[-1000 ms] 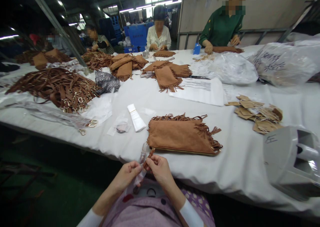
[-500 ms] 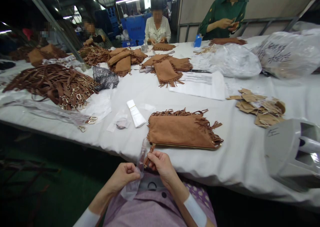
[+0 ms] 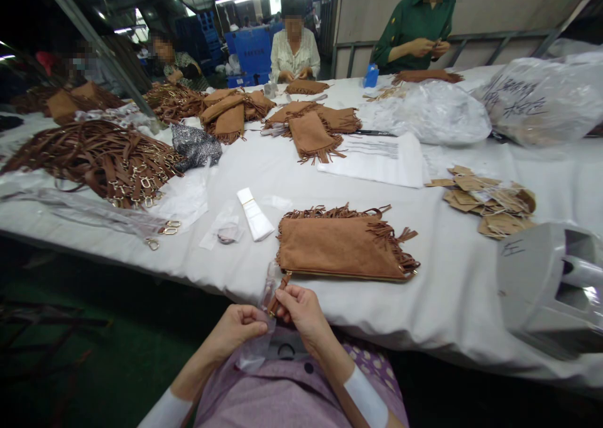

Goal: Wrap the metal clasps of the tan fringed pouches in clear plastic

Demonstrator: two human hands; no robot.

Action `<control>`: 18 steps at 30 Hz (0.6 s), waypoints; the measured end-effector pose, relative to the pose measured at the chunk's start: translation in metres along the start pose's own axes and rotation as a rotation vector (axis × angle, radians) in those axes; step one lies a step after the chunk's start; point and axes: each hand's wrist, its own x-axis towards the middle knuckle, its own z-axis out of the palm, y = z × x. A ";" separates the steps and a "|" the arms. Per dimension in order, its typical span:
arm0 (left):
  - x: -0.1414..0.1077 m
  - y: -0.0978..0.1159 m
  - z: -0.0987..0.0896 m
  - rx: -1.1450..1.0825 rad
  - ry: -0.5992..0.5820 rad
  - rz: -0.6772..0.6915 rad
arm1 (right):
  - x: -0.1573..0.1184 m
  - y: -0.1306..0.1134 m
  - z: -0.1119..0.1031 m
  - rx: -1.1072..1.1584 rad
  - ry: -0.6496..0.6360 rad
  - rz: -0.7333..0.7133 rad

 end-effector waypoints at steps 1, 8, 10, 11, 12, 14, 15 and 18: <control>0.000 0.001 0.001 -0.005 -0.002 0.001 | 0.000 0.000 0.000 -0.009 0.007 -0.005; 0.001 0.005 0.003 -0.023 -0.021 0.002 | 0.000 0.000 0.000 -0.081 0.015 -0.033; 0.002 0.006 0.003 -0.035 -0.012 -0.004 | 0.001 0.001 0.000 -0.087 0.012 -0.027; 0.002 0.006 0.003 -0.045 -0.001 -0.009 | 0.001 0.002 0.000 -0.090 0.010 -0.024; 0.003 0.005 0.003 -0.057 0.011 -0.013 | 0.002 0.002 0.000 -0.093 0.008 -0.021; 0.005 0.005 0.004 -0.087 0.037 -0.023 | 0.002 0.003 0.000 -0.110 0.009 -0.024; 0.006 0.004 0.004 -0.099 0.046 -0.025 | 0.002 0.003 0.000 -0.121 0.010 -0.032; 0.011 0.005 0.007 -0.097 0.046 -0.008 | 0.003 0.004 0.000 -0.137 0.021 -0.069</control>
